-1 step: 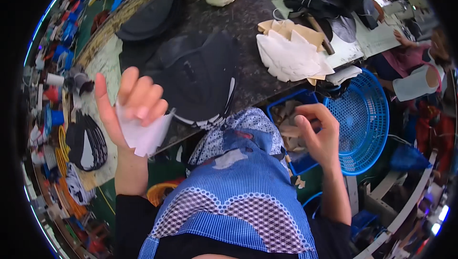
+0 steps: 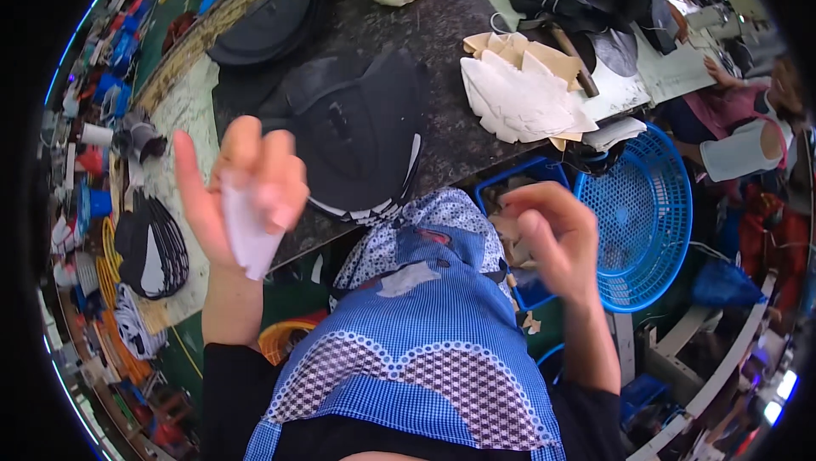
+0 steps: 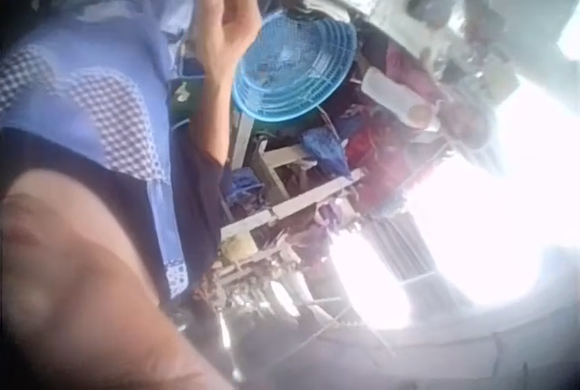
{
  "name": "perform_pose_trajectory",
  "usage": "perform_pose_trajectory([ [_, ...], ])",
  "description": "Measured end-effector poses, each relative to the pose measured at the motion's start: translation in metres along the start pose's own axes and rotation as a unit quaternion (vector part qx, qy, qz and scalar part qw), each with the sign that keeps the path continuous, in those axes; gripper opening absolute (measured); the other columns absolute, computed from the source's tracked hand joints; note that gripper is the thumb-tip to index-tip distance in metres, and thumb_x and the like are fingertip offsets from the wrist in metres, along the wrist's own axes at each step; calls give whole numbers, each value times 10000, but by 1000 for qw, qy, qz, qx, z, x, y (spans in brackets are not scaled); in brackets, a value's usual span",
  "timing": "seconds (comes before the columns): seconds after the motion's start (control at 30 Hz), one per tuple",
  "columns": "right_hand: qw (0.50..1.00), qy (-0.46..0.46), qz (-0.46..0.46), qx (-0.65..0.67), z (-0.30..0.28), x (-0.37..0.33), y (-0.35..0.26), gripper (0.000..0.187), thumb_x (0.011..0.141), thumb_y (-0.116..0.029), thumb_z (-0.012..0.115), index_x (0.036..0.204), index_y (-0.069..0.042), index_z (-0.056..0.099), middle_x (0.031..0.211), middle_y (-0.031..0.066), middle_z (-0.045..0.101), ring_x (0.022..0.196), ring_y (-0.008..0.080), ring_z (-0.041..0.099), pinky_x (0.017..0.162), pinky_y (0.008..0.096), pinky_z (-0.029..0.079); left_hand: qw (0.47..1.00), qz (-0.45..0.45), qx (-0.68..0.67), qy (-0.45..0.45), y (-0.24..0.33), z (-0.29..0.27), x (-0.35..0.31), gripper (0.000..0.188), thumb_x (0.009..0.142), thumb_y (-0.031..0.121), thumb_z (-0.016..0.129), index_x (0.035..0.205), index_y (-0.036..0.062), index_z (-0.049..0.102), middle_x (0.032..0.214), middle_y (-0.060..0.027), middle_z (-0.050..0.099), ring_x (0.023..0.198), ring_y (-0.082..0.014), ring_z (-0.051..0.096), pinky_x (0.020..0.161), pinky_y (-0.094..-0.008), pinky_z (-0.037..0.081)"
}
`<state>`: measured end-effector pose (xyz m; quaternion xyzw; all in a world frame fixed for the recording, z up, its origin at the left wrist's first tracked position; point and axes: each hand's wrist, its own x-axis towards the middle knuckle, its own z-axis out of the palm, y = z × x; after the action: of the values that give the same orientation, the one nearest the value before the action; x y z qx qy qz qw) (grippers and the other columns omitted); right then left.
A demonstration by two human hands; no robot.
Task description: The person applies adhesive strips to small shoe components by hand, then assembles the components on a work surface.
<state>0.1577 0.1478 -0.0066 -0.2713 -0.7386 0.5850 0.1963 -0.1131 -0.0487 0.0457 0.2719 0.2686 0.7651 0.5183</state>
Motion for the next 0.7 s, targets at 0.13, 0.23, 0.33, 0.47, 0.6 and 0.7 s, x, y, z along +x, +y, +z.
perform_pose_trajectory([
  [0.13,933,-359,6,30,75,23,-50,275,887,-222,793,1038,-10,706,829,22,690,776,64,613,661,239,478,807,46,582,-88,-31,18,-29,437,932,443,671,1034,18,673,1142,-194,592,837,-232,669,722,-310,536],
  [0.23,928,-328,159,75,69,20,-31,187,925,-144,743,1039,3,715,853,13,702,797,56,609,714,244,498,848,-89,522,25,-19,14,-57,568,814,49,797,1341,39,585,1110,-157,648,822,-128,674,680,-232,507],
  [0.33,925,-319,124,164,58,46,-28,211,900,-109,762,1059,23,717,960,45,713,917,122,667,839,293,543,879,-153,437,117,-10,-8,-80,845,823,63,801,1529,91,337,763,-17,630,687,-67,607,617,-235,477],
  [0.47,956,-213,-44,-197,77,121,-35,353,827,-277,830,903,45,708,879,28,577,724,94,538,626,273,446,850,-31,472,231,-16,-39,-35,496,859,53,771,1276,60,502,768,1,608,664,-53,547,618,-226,445],
  [0.6,957,-228,-29,-175,86,136,-20,375,817,-311,836,800,30,682,806,1,486,673,91,442,585,281,376,824,-73,518,216,-28,-67,-35,295,892,81,735,1128,56,559,790,7,610,673,-39,544,616,-224,431],
  [0.7,945,-212,-74,-237,91,135,-16,390,790,-313,851,734,4,630,775,0,458,652,115,432,579,285,360,791,-95,571,196,-23,-61,-30,176,889,162,731,984,71,613,800,-27,649,623,-107,585,591,-287,460],
])
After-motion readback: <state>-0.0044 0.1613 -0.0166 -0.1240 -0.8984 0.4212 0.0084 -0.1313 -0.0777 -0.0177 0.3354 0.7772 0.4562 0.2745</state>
